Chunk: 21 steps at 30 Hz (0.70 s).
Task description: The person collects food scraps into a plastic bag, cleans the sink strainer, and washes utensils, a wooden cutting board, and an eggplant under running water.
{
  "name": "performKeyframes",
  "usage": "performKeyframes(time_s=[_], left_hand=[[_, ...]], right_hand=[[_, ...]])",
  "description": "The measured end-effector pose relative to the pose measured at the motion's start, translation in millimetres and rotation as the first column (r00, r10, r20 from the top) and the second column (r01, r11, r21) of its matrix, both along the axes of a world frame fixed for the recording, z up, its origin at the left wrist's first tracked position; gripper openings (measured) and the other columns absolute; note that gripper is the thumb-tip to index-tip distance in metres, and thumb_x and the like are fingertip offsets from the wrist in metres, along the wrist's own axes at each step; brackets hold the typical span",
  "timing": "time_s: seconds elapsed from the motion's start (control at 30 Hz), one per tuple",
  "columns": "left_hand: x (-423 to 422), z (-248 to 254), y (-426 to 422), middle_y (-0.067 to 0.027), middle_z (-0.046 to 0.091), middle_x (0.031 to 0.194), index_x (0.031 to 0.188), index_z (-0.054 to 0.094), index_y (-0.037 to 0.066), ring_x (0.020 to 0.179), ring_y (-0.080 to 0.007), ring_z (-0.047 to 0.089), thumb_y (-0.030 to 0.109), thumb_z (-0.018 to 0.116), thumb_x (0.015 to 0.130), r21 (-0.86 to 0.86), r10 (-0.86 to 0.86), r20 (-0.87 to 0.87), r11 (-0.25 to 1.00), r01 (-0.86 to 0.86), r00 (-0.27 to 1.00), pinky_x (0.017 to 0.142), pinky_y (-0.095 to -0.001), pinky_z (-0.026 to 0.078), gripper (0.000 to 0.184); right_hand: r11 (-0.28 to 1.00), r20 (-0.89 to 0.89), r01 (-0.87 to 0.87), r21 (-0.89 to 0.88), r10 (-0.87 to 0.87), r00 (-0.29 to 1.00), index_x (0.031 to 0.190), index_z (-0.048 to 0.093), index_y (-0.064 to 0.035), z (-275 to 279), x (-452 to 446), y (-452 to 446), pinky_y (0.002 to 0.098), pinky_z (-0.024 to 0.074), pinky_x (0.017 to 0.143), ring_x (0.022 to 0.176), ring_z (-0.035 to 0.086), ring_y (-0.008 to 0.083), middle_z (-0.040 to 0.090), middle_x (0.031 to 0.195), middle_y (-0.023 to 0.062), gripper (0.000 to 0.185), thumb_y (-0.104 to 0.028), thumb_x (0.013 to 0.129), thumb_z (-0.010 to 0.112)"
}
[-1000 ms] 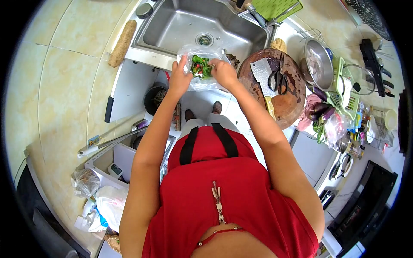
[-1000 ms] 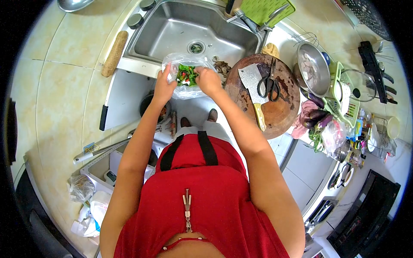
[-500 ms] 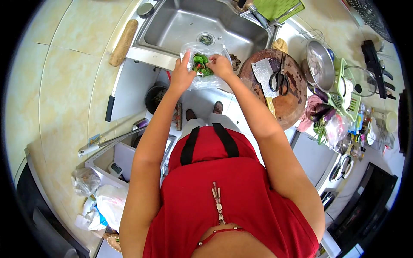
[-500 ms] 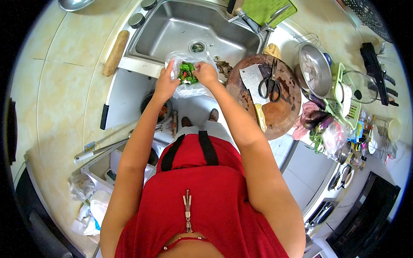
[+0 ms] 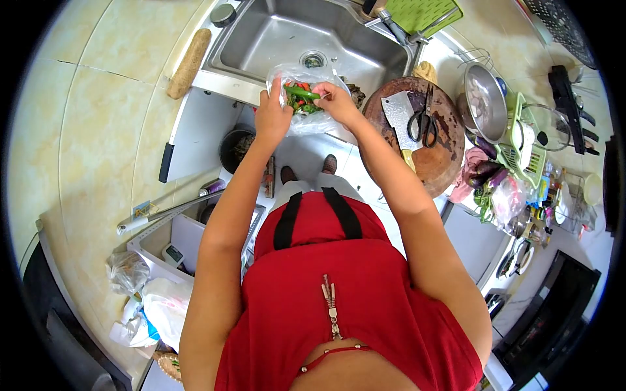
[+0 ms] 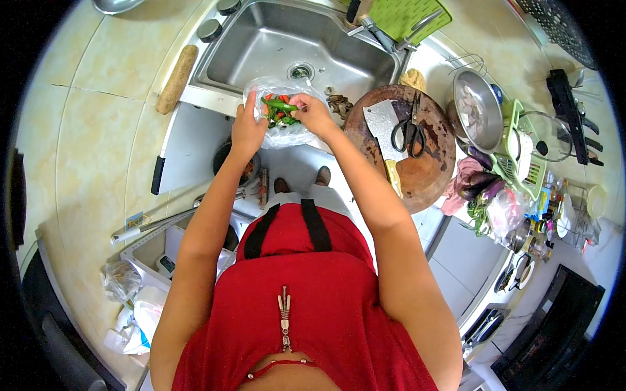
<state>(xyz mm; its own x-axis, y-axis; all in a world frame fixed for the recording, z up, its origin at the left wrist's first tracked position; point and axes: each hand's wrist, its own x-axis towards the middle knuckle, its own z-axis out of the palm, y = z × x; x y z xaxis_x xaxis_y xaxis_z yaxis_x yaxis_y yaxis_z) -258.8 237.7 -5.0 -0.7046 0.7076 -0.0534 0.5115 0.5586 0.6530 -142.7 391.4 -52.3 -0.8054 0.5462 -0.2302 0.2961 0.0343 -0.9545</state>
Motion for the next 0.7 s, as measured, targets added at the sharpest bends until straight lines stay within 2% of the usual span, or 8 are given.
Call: performKeyframes(time_s=[0.07, 0.17, 0.27, 0.37, 0.47, 0.57, 0.67, 0.7], left_hand=[[3, 0, -2, -0.0203, 0.048, 0.103, 0.142, 0.031, 0.021, 0.09, -0.04, 0.055, 0.009, 0.059, 0.076, 0.011, 0.004, -0.017, 1.0, -0.003, 1.0, 0.08, -0.0454, 0.046, 0.072], [3, 0, -6, -0.0187, 0.048, 0.102, 0.136, 0.041, 0.023, 0.087, -0.0383, 0.056, 0.009, 0.058, 0.077, 0.048, -0.022, -0.023, 0.999, 0.023, 1.0, 0.078, -0.0447, 0.047, 0.063], [2, 2, -6, -0.0173, 0.049, 0.1, 0.125, 0.053, 0.023, 0.086, -0.0373, 0.057, 0.013, 0.061, 0.08, 0.06, -0.03, -0.014, 0.998, 0.031, 0.999, 0.076, -0.0439, 0.047, 0.047], [-3, -2, -6, -0.0167, 0.05, 0.097, 0.112, 0.06, 0.02, 0.086, -0.0379, 0.057, 0.02, 0.063, 0.083, 0.053, -0.019, -0.035, 0.998, 0.021, 0.999, 0.075, -0.0436, 0.047, 0.029], [-6, -6, -4, -0.0166, 0.051, 0.096, 0.103, 0.061, 0.016, 0.085, -0.0388, 0.057, 0.025, 0.063, 0.085, 0.066, -0.021, -0.041, 0.998, 0.024, 0.999, 0.074, -0.0439, 0.047, 0.02], [-9, -8, -4, -0.0166, 0.051, 0.095, 0.101, 0.061, 0.015, 0.085, -0.039, 0.057, 0.026, 0.062, 0.086, 0.058, -0.023, -0.027, 0.998, 0.025, 0.999, 0.074, -0.0443, 0.047, 0.018], [-8, -10, -5, -0.0167, 0.052, 0.096, 0.1, 0.061, 0.014, 0.085, -0.0391, 0.057, 0.028, 0.06, 0.087, 0.048, -0.029, -0.021, 0.998, 0.03, 0.999, 0.074, -0.0447, 0.046, 0.019], [-7, -10, -6, -0.0168, 0.052, 0.096, 0.1, 0.061, 0.014, 0.085, -0.0391, 0.057, 0.029, 0.06, 0.088, 0.048, -0.032, -0.021, 0.998, 0.033, 0.999, 0.074, -0.0448, 0.046, 0.019]], right_hand=[[0.998, 0.009, -0.042, 0.044, 0.042, 0.999, 0.095, 0.062, -0.0052, 11, 6, -1, 0.0241, 0.0432, 0.067, 0.073, 0.049, 0.0093, 0.055, 0.081, -0.0008, 0.023, 0.002, 0.074, 0.068], [0.997, 0.008, -0.038, 0.065, 0.038, 0.999, 0.097, 0.062, -0.0047, 17, 13, -4, 0.0242, 0.0432, 0.066, 0.072, 0.049, 0.0098, 0.055, 0.081, -0.0013, 0.023, 0.002, 0.076, 0.068], [0.998, -0.002, -0.031, -0.047, 0.031, 1.0, 0.101, 0.062, -0.0054, 24, 15, -7, 0.0223, 0.0429, 0.065, 0.07, 0.049, 0.008, 0.058, 0.081, -0.002, 0.022, -0.001, 0.08, 0.066], [0.933, -0.023, -0.073, -0.354, 0.07, 0.997, 0.107, 0.061, -0.0042, 32, 15, -2, 0.0205, 0.0427, 0.062, 0.067, 0.05, 0.0061, 0.062, 0.083, -0.001, 0.023, -0.003, 0.083, 0.064], [0.905, -0.007, -0.068, -0.42, 0.072, 0.997, 0.109, 0.06, -0.0016, 34, 15, 1, 0.02, 0.0427, 0.06, 0.065, 0.051, 0.0054, 0.064, 0.083, 0.0009, 0.025, -0.005, 0.085, 0.062], [0.916, 0.011, -0.084, -0.393, 0.096, 0.995, 0.113, 0.057, -0.0014, 30, 14, 4, 0.0198, 0.0425, 0.063, 0.068, 0.051, 0.005, 0.064, 0.087, -0.0001, 0.028, -0.011, 0.087, 0.061], [0.973, 0.022, -0.111, -0.201, 0.118, 0.993, 0.105, 0.062, -0.0016, 13, 12, 4, 0.0249, 0.0454, 0.062, 0.066, 0.057, 0.0103, 0.066, 0.084, 0.0043, 0.023, -0.013, 0.085, 0.064], [0.994, 0.088, -0.109, 0.017, 0.107, 0.99, 0.1, 0.063, -0.0014, 16, 11, 2, 0.028, 0.0465, 0.062, 0.066, 0.059, 0.0155, 0.066, 0.081, 0.0079, 0.021, -0.015, 0.083, 0.065]])
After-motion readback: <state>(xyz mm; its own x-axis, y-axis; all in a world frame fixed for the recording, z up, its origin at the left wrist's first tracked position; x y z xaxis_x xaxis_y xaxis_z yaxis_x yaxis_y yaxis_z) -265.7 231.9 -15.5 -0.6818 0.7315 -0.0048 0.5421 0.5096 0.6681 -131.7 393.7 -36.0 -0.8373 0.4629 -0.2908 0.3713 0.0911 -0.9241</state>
